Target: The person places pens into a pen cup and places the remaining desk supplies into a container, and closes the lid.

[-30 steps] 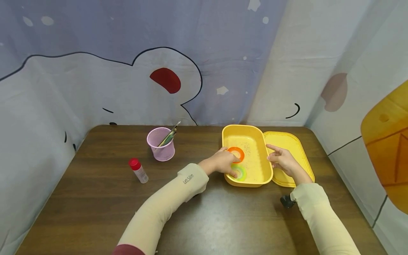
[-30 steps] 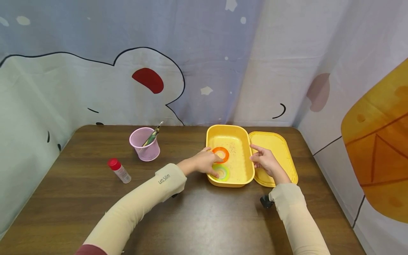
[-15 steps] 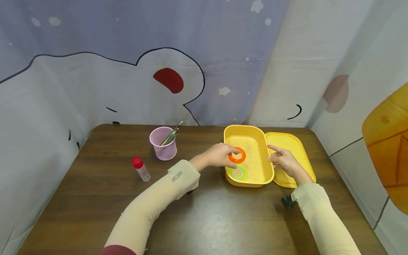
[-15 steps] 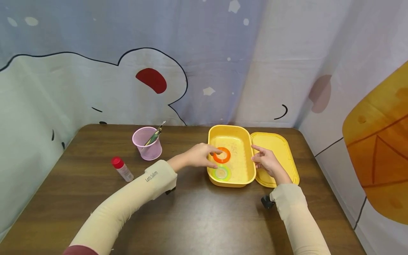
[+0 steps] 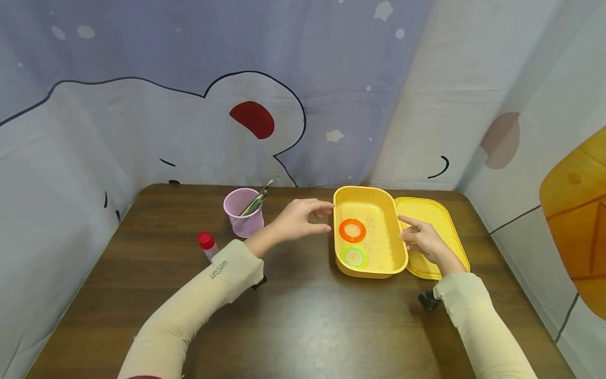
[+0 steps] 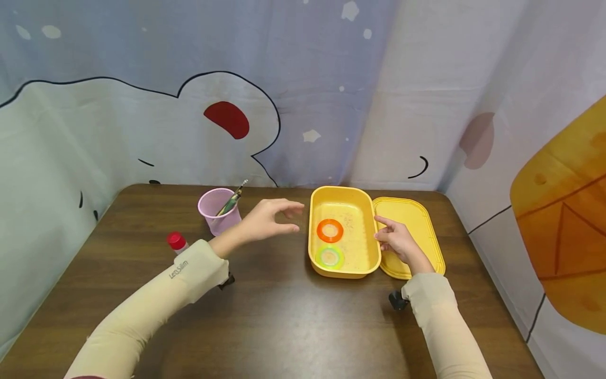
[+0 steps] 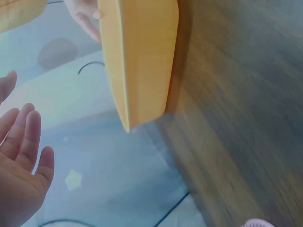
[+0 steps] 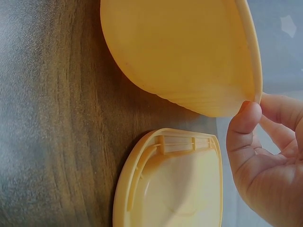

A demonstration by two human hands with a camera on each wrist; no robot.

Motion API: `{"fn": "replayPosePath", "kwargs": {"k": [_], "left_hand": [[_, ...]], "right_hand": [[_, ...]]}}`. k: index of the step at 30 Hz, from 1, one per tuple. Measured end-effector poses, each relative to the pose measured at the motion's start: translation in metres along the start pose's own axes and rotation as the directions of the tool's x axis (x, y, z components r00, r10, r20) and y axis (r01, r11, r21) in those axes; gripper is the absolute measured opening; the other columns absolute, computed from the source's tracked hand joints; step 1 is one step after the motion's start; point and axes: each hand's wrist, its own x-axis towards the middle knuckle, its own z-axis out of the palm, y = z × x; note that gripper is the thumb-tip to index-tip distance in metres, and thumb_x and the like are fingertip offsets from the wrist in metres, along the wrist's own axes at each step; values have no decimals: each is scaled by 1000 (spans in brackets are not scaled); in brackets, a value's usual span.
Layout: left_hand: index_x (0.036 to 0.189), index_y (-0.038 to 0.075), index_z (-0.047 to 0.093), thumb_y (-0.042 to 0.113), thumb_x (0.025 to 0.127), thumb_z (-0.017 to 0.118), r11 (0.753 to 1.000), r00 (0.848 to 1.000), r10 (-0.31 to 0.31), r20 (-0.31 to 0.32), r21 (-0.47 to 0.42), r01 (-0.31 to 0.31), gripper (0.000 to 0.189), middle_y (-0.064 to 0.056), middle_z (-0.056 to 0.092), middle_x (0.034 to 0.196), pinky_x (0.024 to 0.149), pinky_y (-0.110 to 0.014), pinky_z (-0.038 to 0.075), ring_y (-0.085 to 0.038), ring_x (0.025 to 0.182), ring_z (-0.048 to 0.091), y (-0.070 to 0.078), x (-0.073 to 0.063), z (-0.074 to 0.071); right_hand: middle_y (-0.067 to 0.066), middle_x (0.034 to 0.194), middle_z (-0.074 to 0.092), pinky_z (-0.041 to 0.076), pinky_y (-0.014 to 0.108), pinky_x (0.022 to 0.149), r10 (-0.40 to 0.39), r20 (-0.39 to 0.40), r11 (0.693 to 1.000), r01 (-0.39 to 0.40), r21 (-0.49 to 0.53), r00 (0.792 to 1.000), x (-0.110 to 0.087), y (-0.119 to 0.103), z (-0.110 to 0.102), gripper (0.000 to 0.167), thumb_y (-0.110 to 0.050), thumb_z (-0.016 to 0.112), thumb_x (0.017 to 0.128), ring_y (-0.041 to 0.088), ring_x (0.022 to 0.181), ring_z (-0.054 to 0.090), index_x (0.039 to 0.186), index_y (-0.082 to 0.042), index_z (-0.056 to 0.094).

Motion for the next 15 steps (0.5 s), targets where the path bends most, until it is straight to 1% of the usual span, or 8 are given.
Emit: {"fn": "replayPosePath", "kwargs": {"k": [2,5,7,12,15], "left_hand": [[114,8,59,22,72,72,999,999,-13,-37,-29,12,46,-3,65,99,75,-25,49,-16,83,61,-1,-7,-8],[113,8,59,21,72,72,999,997,-23,-79,-43,20,44,-5,66,98,75,-30,49,-19,82,61,-2,-18,-19],[112,8,60,20,72,71,999,994,-19,-103,-33,16,43,-5,66,97,76,-32,48,-19,81,61,-2,-25,-26],[110,7,61,19,71,72,1000,986,4,-164,7,-3,42,-5,67,95,76,-30,48,-16,82,61,-5,-43,-42],[109,5,61,16,70,73,1000,980,-2,-199,4,3,43,-7,66,97,78,-31,49,-17,84,61,-7,-55,-52]], "right_hand": [[-5,79,50,45,21,55,-4,1,1000,4,-5,1000,-1,-1,0,63,0,49,86,6,60,45,141,-5,19],[-4,78,50,45,21,55,-8,0,1000,8,-7,1000,-1,-3,0,63,-1,50,86,7,60,45,140,-4,19],[-5,78,50,45,21,55,-10,4,1000,10,-11,1000,-1,-3,0,63,-1,49,86,6,60,45,140,-3,18],[-5,77,51,45,21,55,0,-2,1000,0,-15,1000,-1,-3,0,62,0,49,86,6,60,45,141,-4,19],[-5,77,50,45,21,55,2,-6,1000,-2,-16,1000,-1,-2,1,62,0,48,86,6,59,45,141,-5,20]]}}
